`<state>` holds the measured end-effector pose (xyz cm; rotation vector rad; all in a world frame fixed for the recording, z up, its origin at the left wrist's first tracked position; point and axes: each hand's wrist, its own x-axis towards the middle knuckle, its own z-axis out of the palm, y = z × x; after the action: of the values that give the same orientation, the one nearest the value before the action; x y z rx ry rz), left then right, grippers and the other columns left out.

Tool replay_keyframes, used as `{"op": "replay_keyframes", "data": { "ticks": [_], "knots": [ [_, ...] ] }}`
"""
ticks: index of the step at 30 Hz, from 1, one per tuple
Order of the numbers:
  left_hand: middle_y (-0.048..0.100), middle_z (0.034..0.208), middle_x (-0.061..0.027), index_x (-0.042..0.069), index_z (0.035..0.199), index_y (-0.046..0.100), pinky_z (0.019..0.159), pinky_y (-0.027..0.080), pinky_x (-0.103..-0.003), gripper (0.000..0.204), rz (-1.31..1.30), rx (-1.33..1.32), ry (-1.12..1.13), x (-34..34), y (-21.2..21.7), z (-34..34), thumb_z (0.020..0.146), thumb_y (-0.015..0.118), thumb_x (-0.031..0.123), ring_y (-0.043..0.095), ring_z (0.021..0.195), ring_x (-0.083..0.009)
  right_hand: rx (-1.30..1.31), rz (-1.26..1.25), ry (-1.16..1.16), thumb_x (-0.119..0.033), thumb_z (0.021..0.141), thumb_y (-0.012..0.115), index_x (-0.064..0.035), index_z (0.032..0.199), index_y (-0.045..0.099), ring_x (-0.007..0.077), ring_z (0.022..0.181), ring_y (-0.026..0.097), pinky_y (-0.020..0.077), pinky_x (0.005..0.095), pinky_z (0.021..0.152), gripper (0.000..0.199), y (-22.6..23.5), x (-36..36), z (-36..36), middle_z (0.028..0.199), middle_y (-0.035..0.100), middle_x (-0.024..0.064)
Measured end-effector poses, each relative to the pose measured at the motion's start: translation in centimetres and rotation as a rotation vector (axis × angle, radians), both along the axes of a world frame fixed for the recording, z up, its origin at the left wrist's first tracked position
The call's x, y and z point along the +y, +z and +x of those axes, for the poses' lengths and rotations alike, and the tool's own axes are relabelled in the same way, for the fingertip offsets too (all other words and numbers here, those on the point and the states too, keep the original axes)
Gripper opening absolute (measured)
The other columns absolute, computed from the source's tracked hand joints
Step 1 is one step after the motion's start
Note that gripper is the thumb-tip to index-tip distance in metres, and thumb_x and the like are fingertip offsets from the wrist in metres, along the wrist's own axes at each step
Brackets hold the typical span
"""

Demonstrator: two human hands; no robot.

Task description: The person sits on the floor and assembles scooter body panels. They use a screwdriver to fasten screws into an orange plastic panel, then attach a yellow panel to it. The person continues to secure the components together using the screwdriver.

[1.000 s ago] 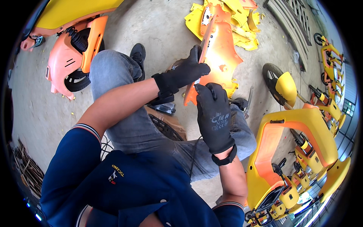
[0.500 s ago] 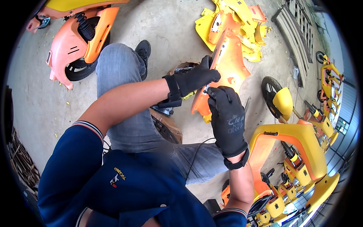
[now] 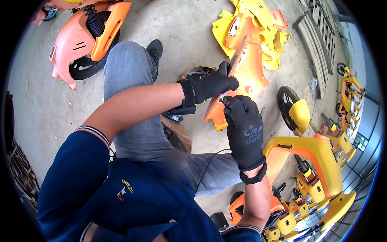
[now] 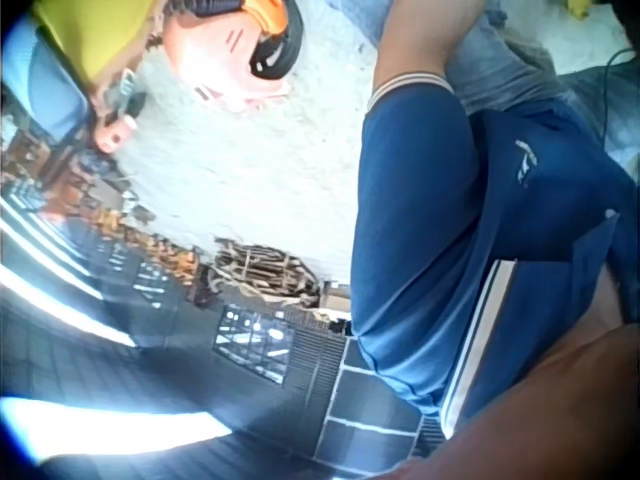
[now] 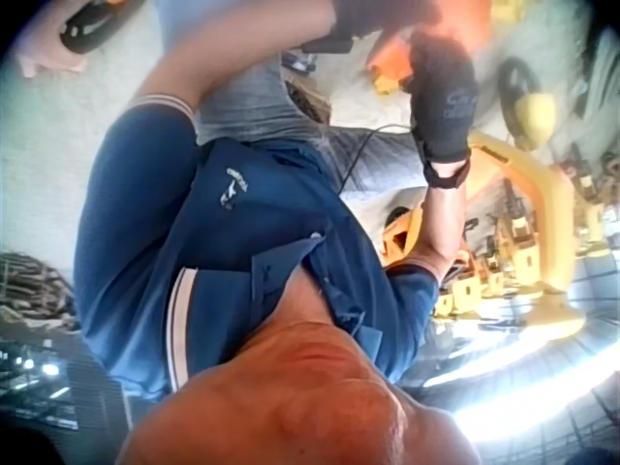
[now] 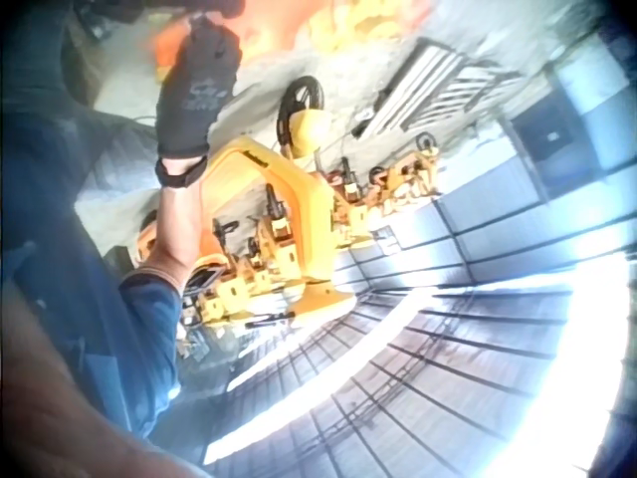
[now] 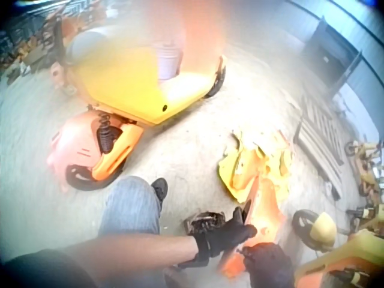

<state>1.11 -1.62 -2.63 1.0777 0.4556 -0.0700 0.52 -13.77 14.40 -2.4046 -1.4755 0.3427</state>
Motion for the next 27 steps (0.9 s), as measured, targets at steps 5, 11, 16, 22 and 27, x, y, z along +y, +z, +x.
{"op": "replay_keyframes", "data": {
  "ticks": [5, 11, 16, 22, 27],
  "knots": [
    [0.054, 0.094, -0.0128, -0.003, 0.119, 0.035, 0.073, 0.049, -0.033, 0.061, 0.022, 0.040, -0.034, 0.2, 0.5, -0.3, 0.076, 0.066, 0.026, 0.056, 0.083, -0.0177, -0.006, -0.014, -0.020, 0.000, 0.084, 0.068, -0.0045, 0.111, 0.064, 0.0308, 0.086, 0.065, 0.0519, 0.0395, 0.073, 0.028, -0.2, 0.1, -0.1, 0.095, 0.063, 0.0128],
    [0.059, 0.098, -0.0170, -0.003, 0.124, 0.035, 0.079, 0.049, -0.036, 0.066, 0.035, 0.065, -0.038, 0.6, 1.1, -0.5, 0.075, 0.066, 0.028, 0.060, 0.089, -0.0229, -0.030, -0.041, -0.058, -0.008, 0.087, 0.071, -0.0037, 0.109, 0.064, 0.0310, 0.079, 0.066, 0.0515, 0.0382, 0.068, 0.023, 0.2, 0.4, -0.3, 0.089, 0.064, 0.0131],
    [0.060, 0.099, -0.0182, -0.002, 0.125, 0.036, 0.081, 0.049, -0.037, 0.069, 0.055, 0.089, -0.054, 0.9, 2.0, -0.9, 0.073, 0.067, 0.030, 0.061, 0.091, -0.0251, -0.044, -0.111, -0.134, -0.017, 0.089, 0.073, -0.0033, 0.107, 0.064, 0.0299, 0.079, 0.067, 0.0508, 0.0378, 0.066, 0.024, 0.0, 0.3, -0.3, 0.081, 0.065, 0.0111],
    [0.061, 0.108, -0.0243, -0.007, 0.135, 0.025, 0.085, 0.050, -0.038, 0.086, 0.048, 0.061, -0.068, 0.8, 1.4, -0.7, 0.072, 0.068, 0.033, 0.063, 0.098, -0.0317, 0.071, -0.046, -0.084, -0.005, 0.088, 0.069, -0.0031, 0.110, 0.062, 0.0337, 0.087, 0.066, 0.0518, 0.0399, 0.072, 0.023, 0.2, 0.4, -0.4, 0.097, 0.062, 0.0147],
    [0.061, 0.101, -0.0198, -0.004, 0.133, 0.032, 0.080, 0.049, -0.037, 0.078, 0.044, 0.055, -0.022, 0.6, 1.9, -1.0, 0.072, 0.066, 0.031, 0.062, 0.092, -0.0265, -0.034, -0.038, 0.053, 0.002, 0.088, 0.063, -0.0049, 0.114, 0.060, 0.0355, 0.092, 0.064, 0.0516, 0.0416, 0.075, 0.027, 0.9, 0.7, -0.4, 0.105, 0.059, 0.0159]
  ]
}}
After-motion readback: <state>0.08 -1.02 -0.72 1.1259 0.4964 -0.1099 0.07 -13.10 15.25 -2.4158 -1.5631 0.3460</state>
